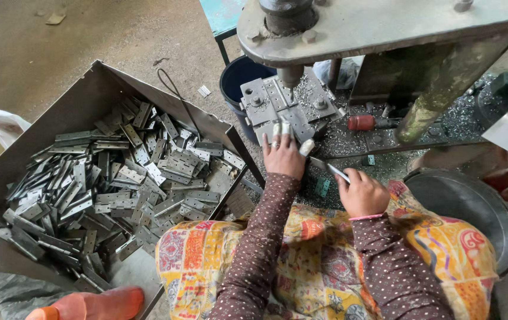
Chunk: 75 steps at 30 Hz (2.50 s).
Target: The person sits on the floor and repeatedly places small metal pieces into a manual punching machine. They use a metal rod to press the lever, then remove the processed piece and place it into a nearby metal bin.
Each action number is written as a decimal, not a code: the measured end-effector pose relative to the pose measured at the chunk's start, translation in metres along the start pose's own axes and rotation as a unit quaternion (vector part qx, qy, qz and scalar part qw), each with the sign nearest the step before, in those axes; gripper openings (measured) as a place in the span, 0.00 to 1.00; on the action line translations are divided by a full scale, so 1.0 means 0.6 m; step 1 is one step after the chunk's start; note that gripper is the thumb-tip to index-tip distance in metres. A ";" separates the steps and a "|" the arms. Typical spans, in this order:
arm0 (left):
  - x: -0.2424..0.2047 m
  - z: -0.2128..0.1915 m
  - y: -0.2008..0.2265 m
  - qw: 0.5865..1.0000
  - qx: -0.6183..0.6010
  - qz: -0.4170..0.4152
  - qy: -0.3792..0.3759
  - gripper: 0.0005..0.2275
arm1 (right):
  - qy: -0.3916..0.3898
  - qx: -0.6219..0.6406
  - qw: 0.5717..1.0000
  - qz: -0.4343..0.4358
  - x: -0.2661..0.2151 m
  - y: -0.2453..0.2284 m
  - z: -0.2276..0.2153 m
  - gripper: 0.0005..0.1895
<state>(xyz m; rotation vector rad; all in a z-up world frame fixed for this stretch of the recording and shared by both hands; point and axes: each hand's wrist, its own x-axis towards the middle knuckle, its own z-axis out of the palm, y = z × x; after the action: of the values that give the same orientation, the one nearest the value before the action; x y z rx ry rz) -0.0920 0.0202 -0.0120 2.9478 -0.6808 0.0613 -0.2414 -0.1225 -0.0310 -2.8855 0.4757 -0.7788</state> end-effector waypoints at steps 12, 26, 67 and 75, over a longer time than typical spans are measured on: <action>0.091 -0.011 -0.005 0.999 -0.013 -0.039 -0.026 0.17 | -0.135 -0.094 0.986 -0.019 -0.001 -0.011 -0.031 0.20; 0.057 -0.026 -0.003 0.997 -0.010 0.003 0.070 0.15 | -0.575 -0.066 0.800 0.160 -0.022 0.042 0.080 0.42; 0.128 -0.050 -0.031 0.996 0.017 0.000 -0.089 0.12 | -0.468 -0.138 0.871 0.057 0.019 0.005 -0.006 0.41; 0.150 -0.034 -0.040 1.000 -0.009 -0.012 0.008 0.14 | -0.645 -0.059 0.735 0.202 -0.011 0.043 0.120 0.52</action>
<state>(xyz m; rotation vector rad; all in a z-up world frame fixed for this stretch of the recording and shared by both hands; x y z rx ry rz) -0.0007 0.0052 0.0117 2.9350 -0.6393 0.0771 -0.2175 -0.1428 -0.1010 -2.4191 0.8258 1.2891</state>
